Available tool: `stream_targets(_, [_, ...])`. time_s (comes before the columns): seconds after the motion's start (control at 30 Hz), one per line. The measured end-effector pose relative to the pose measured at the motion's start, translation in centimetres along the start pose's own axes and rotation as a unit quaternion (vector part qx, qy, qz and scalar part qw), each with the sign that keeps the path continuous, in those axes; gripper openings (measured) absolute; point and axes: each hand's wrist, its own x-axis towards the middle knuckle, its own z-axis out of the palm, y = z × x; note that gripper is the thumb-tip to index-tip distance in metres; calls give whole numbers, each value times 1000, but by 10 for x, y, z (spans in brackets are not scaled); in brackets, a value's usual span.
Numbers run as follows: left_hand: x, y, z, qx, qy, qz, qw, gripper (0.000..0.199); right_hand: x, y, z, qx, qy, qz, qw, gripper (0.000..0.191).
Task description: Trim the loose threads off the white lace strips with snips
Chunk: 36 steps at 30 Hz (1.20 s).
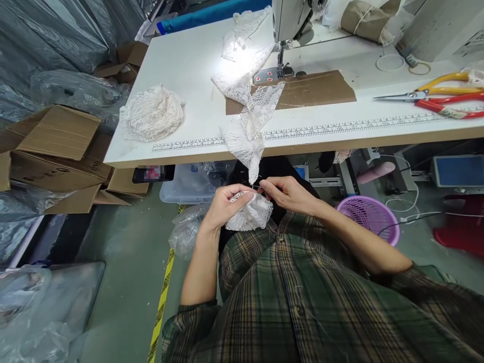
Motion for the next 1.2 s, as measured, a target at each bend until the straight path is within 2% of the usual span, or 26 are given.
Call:
stream_targets(0.07, [0, 0, 0, 1, 5, 1, 1000, 22, 4, -1, 1, -18, 8, -14, 1000, 52])
stream_targets(0.17, [0, 0, 0, -9, 13, -7, 1000, 23, 4, 1, 2, -29, 25, 0, 999, 51])
stream_targets(0.27, [0, 0, 0, -28, 7, -19, 999, 23, -2, 5, 2, -20, 15, 11, 1000, 49])
stream_targets(0.4, [0, 3, 1, -26, -5, -31, 999, 23, -7, 4, 4, -52, -8, -8, 999, 48])
stream_targets(0.57, [-2, 6, 2, -2, -4, -37, 999, 24, -4, 1, 8, -89, 15, -7, 996, 46])
stream_targets(0.7, [-3, 2, 1, -29, -9, -41, 999, 24, -7, 9, 13, 40, 41, -2, 998, 47])
stream_targets(0.83, [-1, -6, -1, -79, -16, -51, 995, 28, -9, 17, 20, 163, 17, 3, 987, 43])
stream_targets(0.97, [0, -10, -5, -80, -19, -65, 995, 32, -8, 23, 22, 196, 17, 44, 980, 43])
stream_targets(1.1, [0, -9, -9, -32, -9, -71, 997, 37, -8, 22, 16, 199, 32, 32, 979, 40])
stream_targets(1.2, [1, -6, -8, -12, -3, -67, 998, 33, -8, 19, 14, 192, 28, 17, 981, 36])
